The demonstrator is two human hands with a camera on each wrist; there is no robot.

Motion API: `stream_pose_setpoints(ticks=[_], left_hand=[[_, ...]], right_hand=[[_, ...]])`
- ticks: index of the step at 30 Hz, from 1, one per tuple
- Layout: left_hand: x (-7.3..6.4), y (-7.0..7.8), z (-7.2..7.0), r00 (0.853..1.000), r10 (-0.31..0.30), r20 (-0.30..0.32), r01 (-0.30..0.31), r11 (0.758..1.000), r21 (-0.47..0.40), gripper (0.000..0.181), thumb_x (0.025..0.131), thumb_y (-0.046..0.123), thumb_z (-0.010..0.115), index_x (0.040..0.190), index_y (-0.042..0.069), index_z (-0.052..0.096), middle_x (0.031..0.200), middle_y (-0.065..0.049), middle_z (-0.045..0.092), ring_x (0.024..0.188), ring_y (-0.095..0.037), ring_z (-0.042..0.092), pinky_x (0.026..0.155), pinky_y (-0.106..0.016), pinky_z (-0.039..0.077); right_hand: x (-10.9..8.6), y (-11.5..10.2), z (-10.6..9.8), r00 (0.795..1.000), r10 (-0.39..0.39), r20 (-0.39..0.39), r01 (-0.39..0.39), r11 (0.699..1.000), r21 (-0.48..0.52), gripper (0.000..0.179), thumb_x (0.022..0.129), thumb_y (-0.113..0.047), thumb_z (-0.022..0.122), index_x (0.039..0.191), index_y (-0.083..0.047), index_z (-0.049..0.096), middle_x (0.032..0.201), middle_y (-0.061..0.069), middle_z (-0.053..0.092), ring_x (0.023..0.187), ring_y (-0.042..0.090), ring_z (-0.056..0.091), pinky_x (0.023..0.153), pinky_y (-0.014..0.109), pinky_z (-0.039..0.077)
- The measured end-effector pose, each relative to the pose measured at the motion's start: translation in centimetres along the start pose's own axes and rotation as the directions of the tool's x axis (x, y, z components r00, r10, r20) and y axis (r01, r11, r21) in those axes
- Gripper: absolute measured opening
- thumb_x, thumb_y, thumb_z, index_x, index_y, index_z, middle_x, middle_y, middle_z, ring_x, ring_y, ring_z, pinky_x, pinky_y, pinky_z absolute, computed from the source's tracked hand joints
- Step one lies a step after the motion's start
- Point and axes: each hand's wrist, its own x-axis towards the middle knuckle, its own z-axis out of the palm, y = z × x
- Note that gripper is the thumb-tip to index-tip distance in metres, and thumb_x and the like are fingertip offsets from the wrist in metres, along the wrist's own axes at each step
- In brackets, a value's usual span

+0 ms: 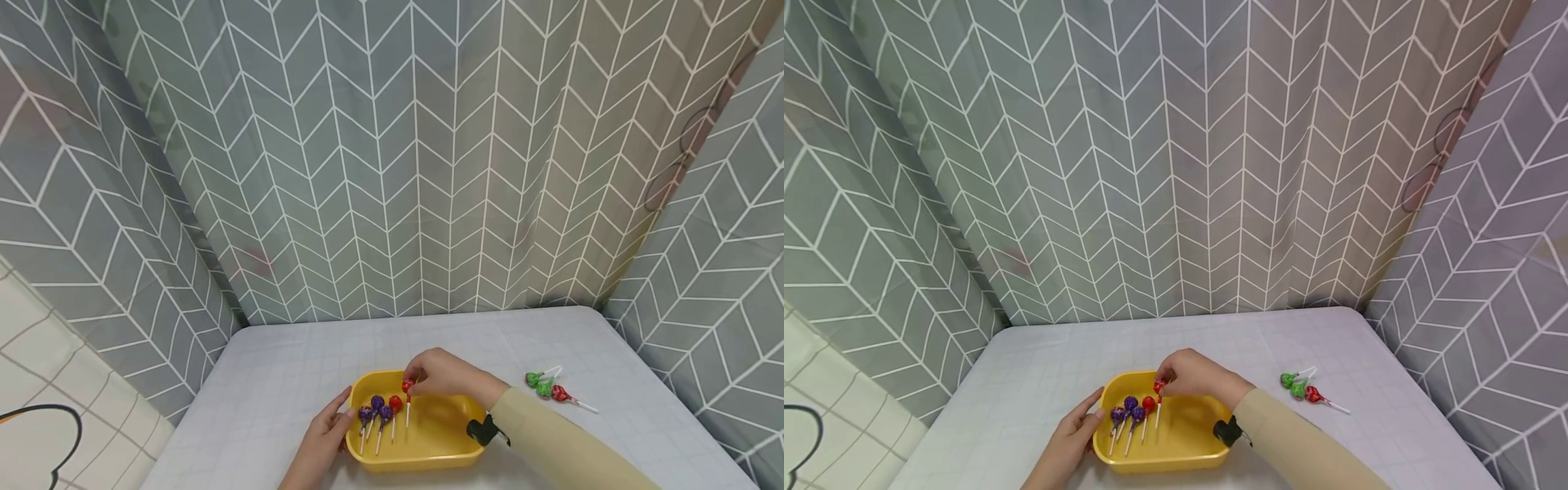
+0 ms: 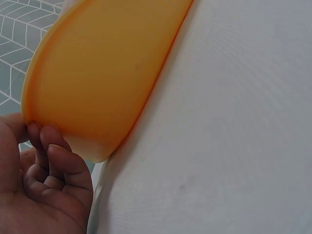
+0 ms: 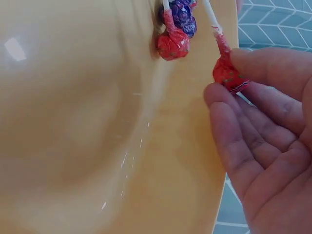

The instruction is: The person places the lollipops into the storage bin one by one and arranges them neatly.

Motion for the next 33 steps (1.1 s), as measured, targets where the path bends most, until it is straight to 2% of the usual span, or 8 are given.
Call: stream_pose_setpoints(ticks=[6,15,25,33], left_hand=[[0.1,0.0,-0.1,1.000,0.008,0.001,-0.008,1.000,0.001,0.066,0.101,0.041,0.056,0.155,0.012,0.032,0.083,-0.009,0.062,0.066,-0.017,0.054,0.058,-0.029,0.050],[0.1,-0.1,0.0,1.000,0.004,-0.006,-0.004,1.000,-0.001,0.066,0.101,0.041,0.056,0.155,0.013,0.033,0.083,-0.009,0.062,0.066,-0.017,0.054,0.058,-0.029,0.050],[0.1,-0.2,-0.1,1.000,0.005,0.004,-0.005,1.000,0.008,0.066,0.101,0.042,0.055,0.156,0.012,0.032,0.082,-0.009,0.062,0.065,-0.017,0.054,0.058,-0.029,0.050],[0.1,-0.1,0.0,1.000,0.009,-0.002,-0.009,1.000,0.005,0.066,0.101,0.042,0.056,0.156,0.013,0.033,0.083,-0.009,0.062,0.065,-0.017,0.054,0.058,-0.029,0.050]], right_hand=[[0.2,-0.6,0.3,0.998,0.025,0.054,-0.024,0.999,-0.031,0.012,0.084,-0.012,0.079,0.096,-0.012,0.076,0.082,-0.013,0.065,0.076,0.003,0.058,0.075,0.023,0.051],[0.4,-0.5,1.2,0.992,0.036,0.124,-0.026,0.997,-0.077,0.013,0.081,-0.012,0.082,0.091,-0.015,0.074,0.079,-0.012,0.064,0.073,0.002,0.057,0.070,0.021,0.050],[0.6,-0.3,2.1,0.988,0.051,0.147,-0.031,0.990,-0.140,0.012,0.080,-0.015,0.084,0.085,-0.016,0.073,0.073,-0.015,0.060,0.068,0.001,0.053,0.066,0.019,0.047],[0.6,-0.6,2.4,0.987,0.080,0.142,-0.062,0.990,-0.130,0.013,0.078,-0.015,0.085,0.082,-0.015,0.073,0.071,-0.014,0.060,0.066,0.001,0.054,0.064,0.019,0.047]])
